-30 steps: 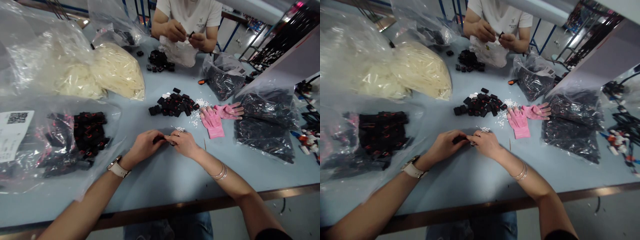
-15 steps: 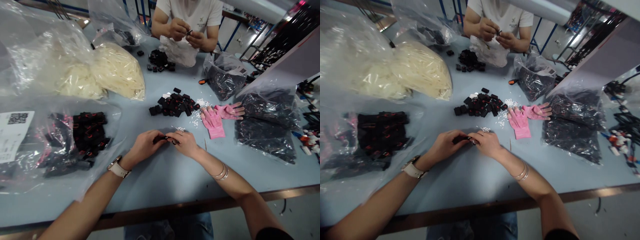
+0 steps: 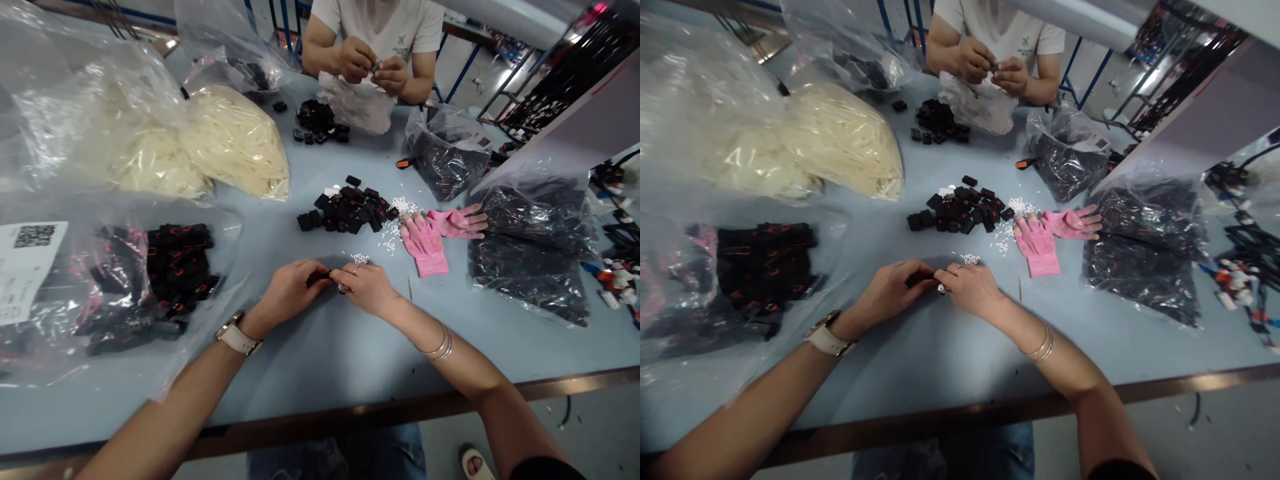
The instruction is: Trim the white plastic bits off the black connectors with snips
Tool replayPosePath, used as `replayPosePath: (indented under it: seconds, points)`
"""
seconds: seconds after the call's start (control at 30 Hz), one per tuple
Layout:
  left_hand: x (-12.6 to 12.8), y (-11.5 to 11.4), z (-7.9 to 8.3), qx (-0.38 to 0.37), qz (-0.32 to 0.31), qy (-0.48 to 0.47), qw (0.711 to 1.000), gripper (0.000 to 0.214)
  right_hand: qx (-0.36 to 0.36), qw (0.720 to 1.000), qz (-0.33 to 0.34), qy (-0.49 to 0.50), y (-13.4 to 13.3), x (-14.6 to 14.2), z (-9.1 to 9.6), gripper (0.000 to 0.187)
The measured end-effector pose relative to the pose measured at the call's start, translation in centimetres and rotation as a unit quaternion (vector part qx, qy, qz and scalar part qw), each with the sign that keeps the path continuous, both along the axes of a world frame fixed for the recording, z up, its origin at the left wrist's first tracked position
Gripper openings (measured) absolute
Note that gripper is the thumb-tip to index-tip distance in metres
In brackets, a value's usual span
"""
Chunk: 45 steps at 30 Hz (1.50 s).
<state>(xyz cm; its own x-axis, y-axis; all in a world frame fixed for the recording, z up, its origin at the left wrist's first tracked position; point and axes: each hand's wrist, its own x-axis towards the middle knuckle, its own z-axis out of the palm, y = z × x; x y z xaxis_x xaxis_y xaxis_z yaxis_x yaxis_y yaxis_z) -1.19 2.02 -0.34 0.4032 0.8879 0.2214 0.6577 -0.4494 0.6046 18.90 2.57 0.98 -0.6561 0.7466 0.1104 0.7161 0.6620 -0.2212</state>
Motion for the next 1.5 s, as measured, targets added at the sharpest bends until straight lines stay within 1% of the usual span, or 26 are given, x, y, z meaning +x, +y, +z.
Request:
replayPosePath:
  seconds: [0.07, 0.17, 0.23, 0.3, 0.37, 0.4, 0.47, 0.53, 0.6, 0.77, 0.97, 1.17, 1.33, 1.5]
  points:
    - [0.0, 0.0, 0.0, -0.002, 0.001, 0.003, 1.000, 0.015, -0.003, 0.999, -0.007, 0.035, 0.0, 0.0, -0.2, 0.023]
    - [0.0, 0.0, -0.1, -0.002, 0.005, 0.000, 1.000, 0.016, -0.005, 0.987, -0.031, 0.159, -0.1, 0.0, -0.4, 0.025]
    - [0.0, 0.0, -0.1, -0.005, 0.004, -0.003, 1.000, 0.015, -0.006, 0.963, -0.058, 0.262, -0.4, -0.1, -0.3, 0.031]
    - [0.0, 0.0, 0.0, -0.010, 0.005, -0.004, 1.000, 0.014, 0.004, 0.930, -0.084, 0.359, -0.7, -0.1, -0.1, 0.039]
    - [0.0, 0.0, 0.1, -0.015, 0.005, -0.005, 1.000, 0.013, 0.022, 0.898, -0.103, 0.428, -0.9, -0.1, 0.1, 0.047]
    - [0.0, 0.0, 0.1, -0.017, 0.004, -0.005, 1.000, 0.013, 0.025, 0.887, -0.111, 0.447, -1.0, -0.1, 0.1, 0.051]
    - [0.1, -0.1, 0.1, -0.020, 0.004, -0.005, 1.000, 0.013, 0.013, 0.881, -0.120, 0.458, -1.0, -0.1, 0.0, 0.058]
    - [0.1, -0.1, 0.1, -0.023, 0.006, -0.006, 1.000, 0.012, -0.004, 0.881, -0.122, 0.457, -1.0, -0.1, -0.1, 0.061]
    - [0.1, -0.1, 0.0, -0.024, 0.007, -0.006, 1.000, 0.012, -0.001, 0.882, -0.111, 0.459, -1.0, -0.3, -0.3, 0.057]
    - [0.2, -0.1, 0.0, -0.017, 0.011, 0.002, 1.000, 0.011, 0.036, 0.883, -0.098, 0.457, -1.0, -0.7, -0.2, 0.045]
    - [0.1, -0.1, 0.1, -0.006, 0.009, 0.002, 1.000, 0.013, 0.074, 0.882, -0.048, 0.462, -0.9, -0.8, 0.0, 0.033]
    - [0.1, -0.1, -0.1, -0.006, 0.011, -0.002, 1.000, 0.013, 0.062, 0.891, -0.059, 0.446, -1.0, -0.8, -0.2, 0.036]
    - [0.2, -0.1, -0.2, -0.003, 0.012, -0.001, 1.000, 0.013, 0.070, 0.887, -0.047, 0.454, -1.1, -0.9, -0.2, 0.032]
    - [0.1, -0.1, -0.2, -0.002, 0.014, 0.002, 1.000, 0.012, 0.075, 0.900, -0.047, 0.426, -1.1, -0.9, -0.3, 0.035]
